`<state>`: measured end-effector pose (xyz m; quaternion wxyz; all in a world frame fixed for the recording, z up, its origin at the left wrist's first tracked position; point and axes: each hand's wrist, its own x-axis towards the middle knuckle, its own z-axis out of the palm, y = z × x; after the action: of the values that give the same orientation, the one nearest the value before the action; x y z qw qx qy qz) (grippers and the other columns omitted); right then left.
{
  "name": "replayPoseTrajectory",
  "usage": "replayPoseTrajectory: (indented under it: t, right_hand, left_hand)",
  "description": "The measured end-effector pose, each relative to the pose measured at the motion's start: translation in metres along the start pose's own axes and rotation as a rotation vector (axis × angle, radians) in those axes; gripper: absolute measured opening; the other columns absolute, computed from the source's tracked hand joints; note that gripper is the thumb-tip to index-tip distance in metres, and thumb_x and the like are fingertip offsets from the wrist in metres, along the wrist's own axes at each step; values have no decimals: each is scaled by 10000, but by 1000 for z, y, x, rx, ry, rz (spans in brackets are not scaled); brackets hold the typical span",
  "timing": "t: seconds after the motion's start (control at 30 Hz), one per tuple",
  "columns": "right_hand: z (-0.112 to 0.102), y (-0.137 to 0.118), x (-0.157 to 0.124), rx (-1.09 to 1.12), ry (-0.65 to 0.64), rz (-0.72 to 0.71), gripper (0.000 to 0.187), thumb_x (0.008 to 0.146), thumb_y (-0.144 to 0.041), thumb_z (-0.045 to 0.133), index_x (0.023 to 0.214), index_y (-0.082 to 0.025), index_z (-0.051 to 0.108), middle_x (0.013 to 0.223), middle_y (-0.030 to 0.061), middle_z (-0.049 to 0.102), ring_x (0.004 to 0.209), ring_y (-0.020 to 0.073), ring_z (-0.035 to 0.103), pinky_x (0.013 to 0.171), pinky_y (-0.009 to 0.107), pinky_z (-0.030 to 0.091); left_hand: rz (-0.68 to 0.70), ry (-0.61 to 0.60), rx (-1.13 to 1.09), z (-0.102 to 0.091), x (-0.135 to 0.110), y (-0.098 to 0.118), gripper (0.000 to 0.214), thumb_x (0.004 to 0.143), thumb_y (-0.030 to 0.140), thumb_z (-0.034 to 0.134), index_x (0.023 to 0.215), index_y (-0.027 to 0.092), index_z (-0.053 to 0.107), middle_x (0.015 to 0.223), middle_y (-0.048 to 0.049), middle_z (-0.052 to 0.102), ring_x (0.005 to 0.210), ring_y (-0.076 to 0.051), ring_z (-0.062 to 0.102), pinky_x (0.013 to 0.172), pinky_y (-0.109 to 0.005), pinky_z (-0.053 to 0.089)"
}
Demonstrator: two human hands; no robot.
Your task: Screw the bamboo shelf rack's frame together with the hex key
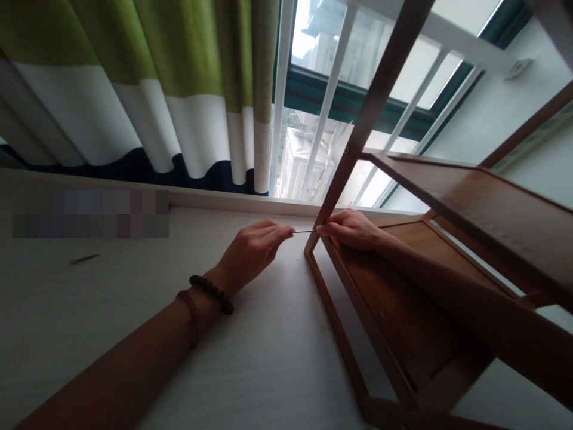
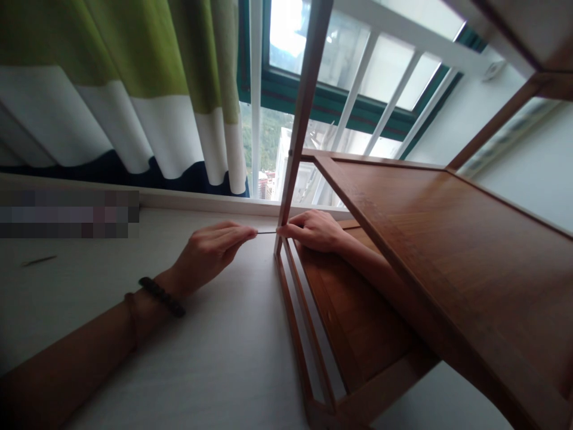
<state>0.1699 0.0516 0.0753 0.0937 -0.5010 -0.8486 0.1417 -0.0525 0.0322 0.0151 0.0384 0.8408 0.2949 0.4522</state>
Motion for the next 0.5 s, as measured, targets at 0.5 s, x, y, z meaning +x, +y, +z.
replayPoseTrajectory:
  t: [0.5]
  right_hand:
    - [3, 4, 0, -43, 20, -35, 454, 809, -486, 383, 617, -144, 612, 518, -14, 450, 522, 93, 410, 544, 221, 258]
  left_hand:
    - [-1014, -96, -1293, 2, 7, 7, 279, 719, 342, 644, 886, 121, 672, 867, -85, 682, 724, -107, 614, 688, -210, 503]
